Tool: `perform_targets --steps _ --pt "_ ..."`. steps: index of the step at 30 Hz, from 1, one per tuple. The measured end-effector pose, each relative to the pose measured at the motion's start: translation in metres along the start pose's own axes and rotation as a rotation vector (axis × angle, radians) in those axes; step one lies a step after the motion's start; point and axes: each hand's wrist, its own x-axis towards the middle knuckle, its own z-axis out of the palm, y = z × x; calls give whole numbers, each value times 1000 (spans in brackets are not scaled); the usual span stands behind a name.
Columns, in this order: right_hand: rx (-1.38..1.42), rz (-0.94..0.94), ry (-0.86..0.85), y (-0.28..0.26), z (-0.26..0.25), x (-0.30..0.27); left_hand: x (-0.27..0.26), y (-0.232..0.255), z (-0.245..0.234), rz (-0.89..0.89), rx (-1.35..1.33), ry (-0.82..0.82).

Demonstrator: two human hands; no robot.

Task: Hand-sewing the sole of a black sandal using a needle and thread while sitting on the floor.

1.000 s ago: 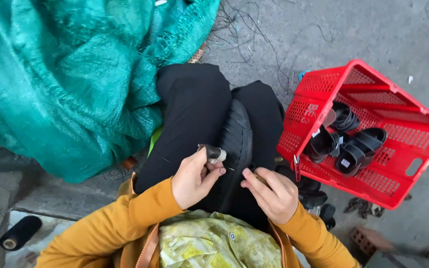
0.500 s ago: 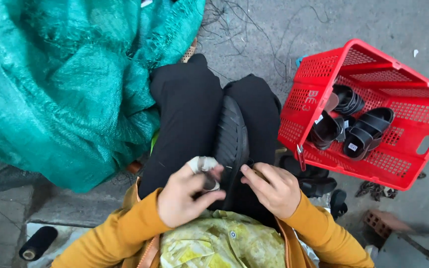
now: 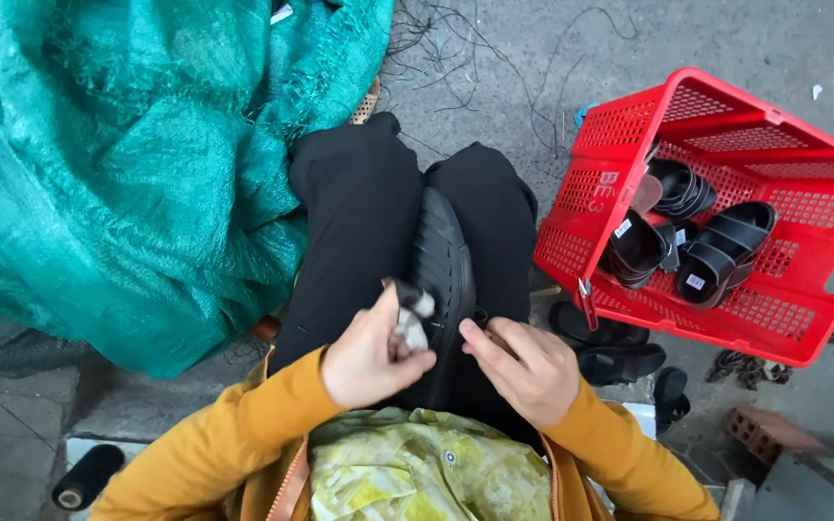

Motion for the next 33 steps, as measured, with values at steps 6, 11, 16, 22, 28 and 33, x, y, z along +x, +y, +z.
perform_targets --steps 6,11,16,22,28,33 --pt "-206 77 -451 16 -43 -13 -6 28 16 503 538 207" --pt "-136 -39 -528 16 -57 -19 -2 26 20 792 856 47" --pt "143 154 -329 11 -24 -16 -11 12 12 948 797 25" --pt "1301 628 77 47 -64 -62 -10 20 13 949 677 78" --pt "1146 629 176 38 -45 -37 -11 13 7 602 791 135" --pt "197 165 -273 10 -10 -24 -12 15 -7 316 823 49"
